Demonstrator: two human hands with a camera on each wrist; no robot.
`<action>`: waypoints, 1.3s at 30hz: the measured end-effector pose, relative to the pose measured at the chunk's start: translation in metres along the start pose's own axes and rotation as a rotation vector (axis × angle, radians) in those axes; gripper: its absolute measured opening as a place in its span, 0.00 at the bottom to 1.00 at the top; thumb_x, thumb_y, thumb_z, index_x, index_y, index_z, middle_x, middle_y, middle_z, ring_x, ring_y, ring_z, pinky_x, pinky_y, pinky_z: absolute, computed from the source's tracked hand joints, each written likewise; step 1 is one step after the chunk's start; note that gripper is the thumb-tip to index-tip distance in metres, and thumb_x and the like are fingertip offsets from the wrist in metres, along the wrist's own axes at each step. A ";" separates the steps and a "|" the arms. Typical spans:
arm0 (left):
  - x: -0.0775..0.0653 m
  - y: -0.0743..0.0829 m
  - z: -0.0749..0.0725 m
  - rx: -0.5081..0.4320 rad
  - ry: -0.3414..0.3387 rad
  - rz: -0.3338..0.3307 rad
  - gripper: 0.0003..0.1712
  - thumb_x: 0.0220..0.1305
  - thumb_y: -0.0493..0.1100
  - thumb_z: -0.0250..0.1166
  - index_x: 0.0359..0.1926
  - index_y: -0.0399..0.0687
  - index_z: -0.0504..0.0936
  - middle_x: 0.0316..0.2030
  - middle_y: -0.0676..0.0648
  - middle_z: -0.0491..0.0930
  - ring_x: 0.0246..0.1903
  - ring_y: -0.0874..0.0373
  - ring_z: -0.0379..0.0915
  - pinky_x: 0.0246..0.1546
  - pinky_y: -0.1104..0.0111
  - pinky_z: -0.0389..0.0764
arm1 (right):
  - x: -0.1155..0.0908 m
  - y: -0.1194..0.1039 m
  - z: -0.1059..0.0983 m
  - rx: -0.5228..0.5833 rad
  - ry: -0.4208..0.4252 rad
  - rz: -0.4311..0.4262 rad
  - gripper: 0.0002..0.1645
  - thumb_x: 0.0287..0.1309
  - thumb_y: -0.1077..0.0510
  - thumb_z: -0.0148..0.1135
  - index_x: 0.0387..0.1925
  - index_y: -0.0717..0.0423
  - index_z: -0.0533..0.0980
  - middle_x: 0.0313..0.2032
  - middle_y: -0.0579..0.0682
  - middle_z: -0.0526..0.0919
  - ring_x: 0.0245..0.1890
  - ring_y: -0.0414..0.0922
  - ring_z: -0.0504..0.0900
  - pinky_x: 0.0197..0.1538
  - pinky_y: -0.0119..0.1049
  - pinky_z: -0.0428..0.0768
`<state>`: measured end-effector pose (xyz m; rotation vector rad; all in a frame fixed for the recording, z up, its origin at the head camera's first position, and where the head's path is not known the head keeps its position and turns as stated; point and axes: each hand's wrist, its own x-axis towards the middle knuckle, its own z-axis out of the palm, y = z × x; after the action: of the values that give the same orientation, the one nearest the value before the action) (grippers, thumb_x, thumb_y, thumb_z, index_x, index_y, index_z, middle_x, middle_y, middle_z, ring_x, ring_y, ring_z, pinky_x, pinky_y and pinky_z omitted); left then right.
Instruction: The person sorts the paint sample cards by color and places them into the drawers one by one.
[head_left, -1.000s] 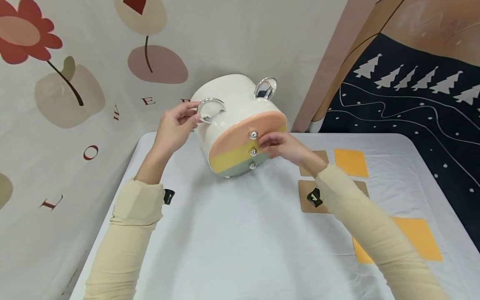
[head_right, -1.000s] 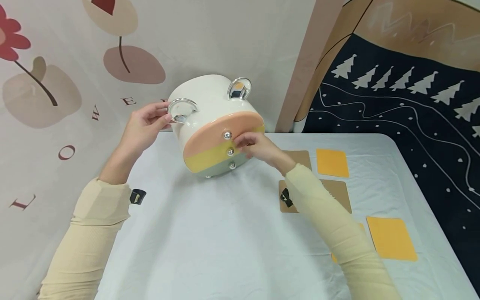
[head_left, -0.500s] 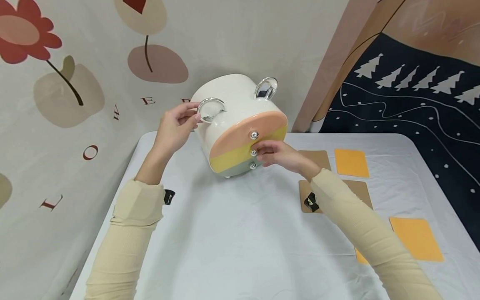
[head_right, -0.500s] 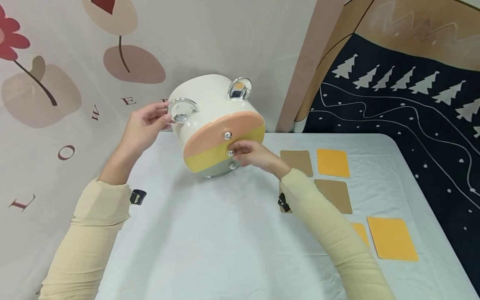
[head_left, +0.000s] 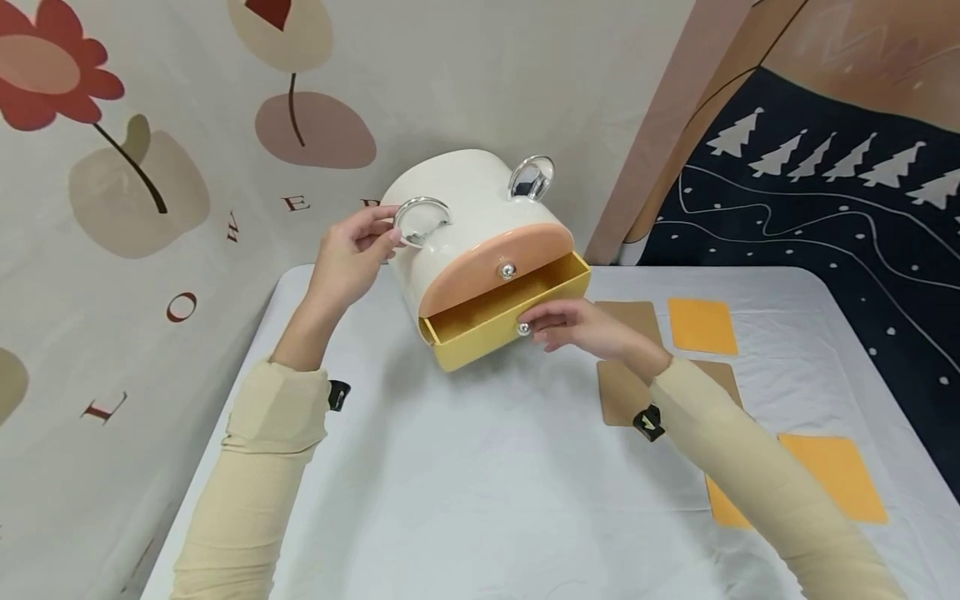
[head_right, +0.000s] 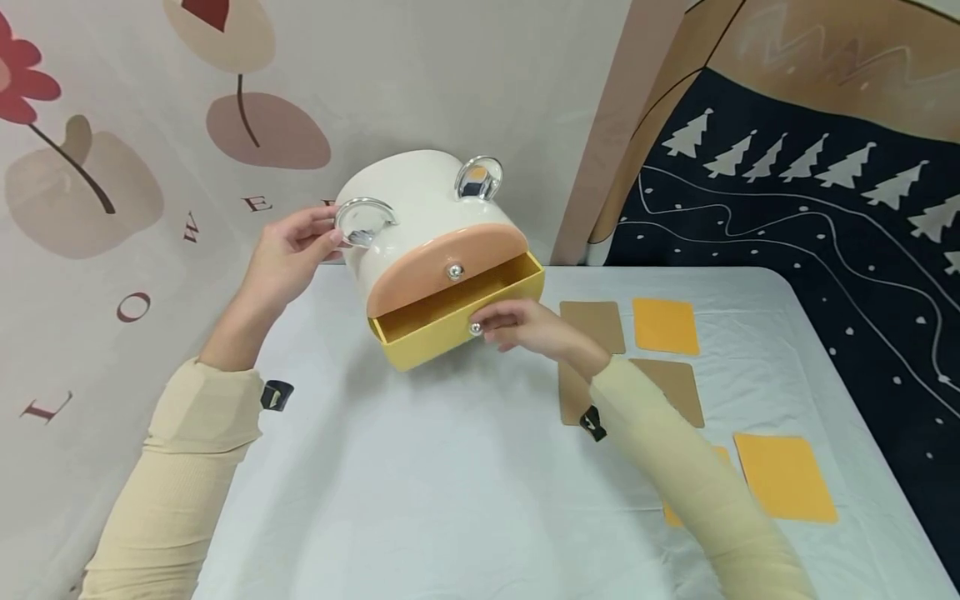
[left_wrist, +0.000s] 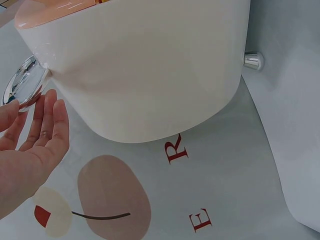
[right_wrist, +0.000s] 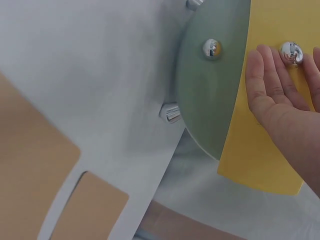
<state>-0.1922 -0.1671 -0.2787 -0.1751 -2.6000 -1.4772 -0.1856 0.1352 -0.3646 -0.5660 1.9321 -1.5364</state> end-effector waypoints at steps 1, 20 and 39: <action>0.000 0.000 0.000 0.003 0.002 -0.001 0.18 0.65 0.38 0.55 0.56 0.41 0.74 0.44 0.38 0.77 0.40 0.50 0.75 0.42 0.69 0.78 | -0.004 0.001 0.000 -0.011 -0.006 -0.009 0.20 0.60 0.67 0.54 0.55 0.67 0.69 0.50 0.60 0.74 0.47 0.50 0.75 0.49 0.45 0.77; -0.001 0.001 0.000 0.030 0.003 -0.019 0.18 0.65 0.39 0.55 0.56 0.43 0.73 0.45 0.39 0.76 0.41 0.50 0.75 0.45 0.65 0.78 | -0.069 0.022 0.006 -0.050 -0.063 -0.072 0.20 0.59 0.69 0.53 0.54 0.69 0.70 0.50 0.62 0.75 0.48 0.56 0.76 0.49 0.38 0.77; -0.001 0.001 -0.001 0.029 0.002 -0.026 0.18 0.65 0.38 0.55 0.56 0.43 0.73 0.45 0.38 0.77 0.40 0.50 0.75 0.43 0.69 0.78 | -0.081 0.023 0.011 -0.054 -0.081 -0.096 0.20 0.59 0.64 0.56 0.53 0.67 0.71 0.51 0.61 0.75 0.49 0.54 0.76 0.50 0.38 0.77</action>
<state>-0.1912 -0.1671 -0.2777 -0.1366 -2.6301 -1.4464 -0.1187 0.1863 -0.3732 -0.7432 1.9142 -1.4990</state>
